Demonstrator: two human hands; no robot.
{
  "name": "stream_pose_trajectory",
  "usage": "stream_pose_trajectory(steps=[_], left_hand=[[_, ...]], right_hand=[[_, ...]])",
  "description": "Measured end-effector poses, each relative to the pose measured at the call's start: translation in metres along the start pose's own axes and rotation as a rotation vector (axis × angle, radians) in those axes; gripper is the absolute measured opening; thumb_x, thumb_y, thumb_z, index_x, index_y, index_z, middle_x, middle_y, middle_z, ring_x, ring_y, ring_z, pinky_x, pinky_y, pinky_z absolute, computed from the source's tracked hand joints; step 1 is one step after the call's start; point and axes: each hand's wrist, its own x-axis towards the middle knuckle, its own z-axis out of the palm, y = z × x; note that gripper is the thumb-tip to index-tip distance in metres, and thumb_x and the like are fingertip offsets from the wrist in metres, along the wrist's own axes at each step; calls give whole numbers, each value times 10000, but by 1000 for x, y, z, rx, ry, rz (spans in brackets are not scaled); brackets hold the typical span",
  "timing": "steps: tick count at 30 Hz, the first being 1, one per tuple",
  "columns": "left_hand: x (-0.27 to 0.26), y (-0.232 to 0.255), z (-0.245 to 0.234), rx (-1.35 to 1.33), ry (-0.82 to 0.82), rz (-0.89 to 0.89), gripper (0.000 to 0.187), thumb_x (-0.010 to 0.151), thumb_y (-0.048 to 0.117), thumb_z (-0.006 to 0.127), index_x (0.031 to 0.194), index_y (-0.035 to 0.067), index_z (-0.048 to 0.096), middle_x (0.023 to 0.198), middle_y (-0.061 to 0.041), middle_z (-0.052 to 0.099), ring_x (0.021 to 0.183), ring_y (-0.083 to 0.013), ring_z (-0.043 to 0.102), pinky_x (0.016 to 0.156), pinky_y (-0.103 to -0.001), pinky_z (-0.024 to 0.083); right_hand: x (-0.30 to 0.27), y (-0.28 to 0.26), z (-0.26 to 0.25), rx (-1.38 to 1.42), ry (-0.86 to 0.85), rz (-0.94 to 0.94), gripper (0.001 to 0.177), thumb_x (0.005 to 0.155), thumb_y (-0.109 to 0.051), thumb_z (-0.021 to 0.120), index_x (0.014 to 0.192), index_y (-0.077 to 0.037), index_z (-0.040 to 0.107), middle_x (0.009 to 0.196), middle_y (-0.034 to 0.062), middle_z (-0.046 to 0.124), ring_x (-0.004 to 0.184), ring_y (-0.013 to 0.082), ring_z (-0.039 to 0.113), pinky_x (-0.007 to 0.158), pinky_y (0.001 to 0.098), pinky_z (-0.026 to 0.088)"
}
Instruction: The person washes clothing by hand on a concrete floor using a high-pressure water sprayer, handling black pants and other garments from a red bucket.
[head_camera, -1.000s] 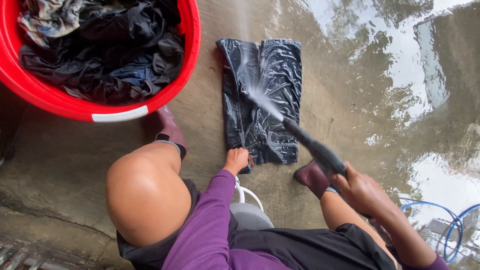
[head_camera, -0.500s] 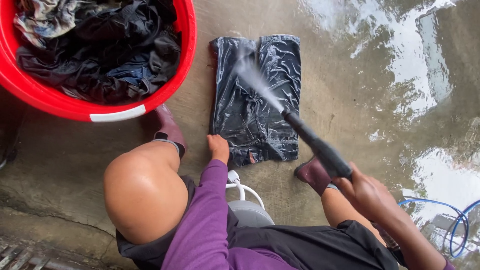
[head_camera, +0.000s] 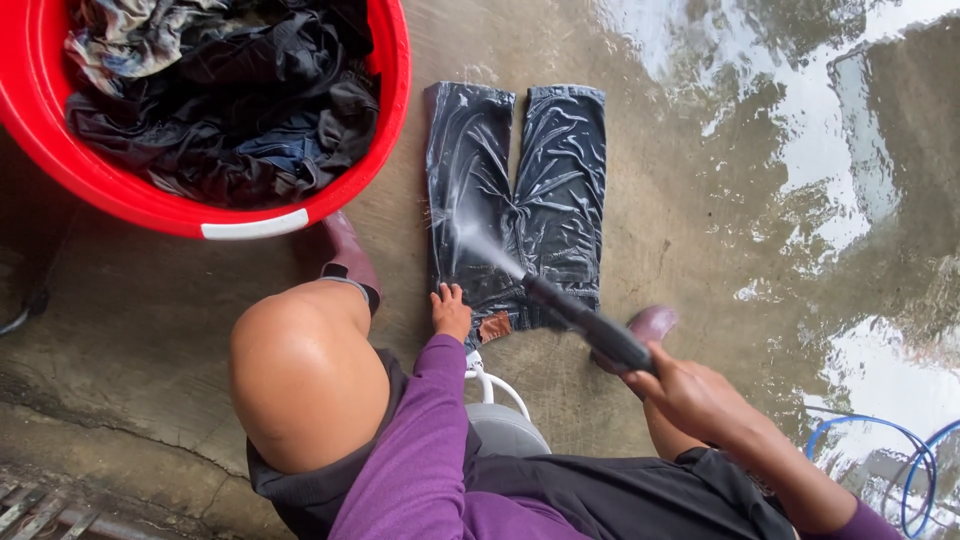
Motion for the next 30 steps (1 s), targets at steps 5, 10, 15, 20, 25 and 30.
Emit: stream_pose_trajectory(steps=[5, 10, 15, 20, 25, 30], left_hand=[[3, 0, 2, -1, 13, 6, 401, 1101, 263, 367, 1366, 228, 667, 1650, -118, 259, 1543, -434, 154, 1193, -627, 200], [4, -4, 2, -43, 52, 7, 405, 1099, 310, 383, 1364, 198, 668, 1630, -118, 298, 1536, -413, 179, 1195, -617, 207], [10, -2, 5, -20, 28, 8, 427, 1090, 214, 340, 1354, 170, 673, 1584, -116, 330, 1518, -407, 212, 1169, -611, 252], [16, 13, -1, 63, 74, -24, 428, 1053, 209, 367, 1330, 206, 694, 1465, -104, 440, 1393, -421, 354, 1108, -648, 286], [26, 52, 2, 60, 546, 102, 237, 934, 249, 568, 1009, 294, 788, 1069, 3, 612, 991, -251, 575, 945, -516, 398], [10, 84, 2, 37, -99, 298, 432, 1076, 251, 413, 1475, 365, 533, 1748, -65, -7, 1578, -383, 33, 1115, -715, 256]], right_hand=[[11, -23, -11, -6, 53, -67, 393, 988, -502, 446, 1205, -181, 511, 1014, 299, 738, 1056, 522, 692, 929, 620, 526], [2, -12, -31, 45, 207, -8, 364, 971, -501, 459, 1174, -200, 487, 929, 298, 734, 1013, 537, 692, 855, 628, 522], [-5, -5, -23, 27, 34, 70, 499, 967, -507, 435, 1295, -147, 544, 1058, 279, 769, 1117, 485, 700, 948, 584, 524], [2, 13, -33, 128, 134, 194, 443, 978, -466, 417, 1262, -160, 565, 943, 218, 788, 936, 438, 715, 828, 539, 503], [-5, 21, -27, 92, 49, 355, 501, 970, -467, 398, 1387, -219, 522, 1107, 255, 756, 992, 433, 732, 803, 502, 541], [9, 51, 0, 16, -130, 305, 449, 1009, -558, 376, 1280, -241, 544, 1072, 177, 762, 998, 361, 723, 794, 428, 518]])
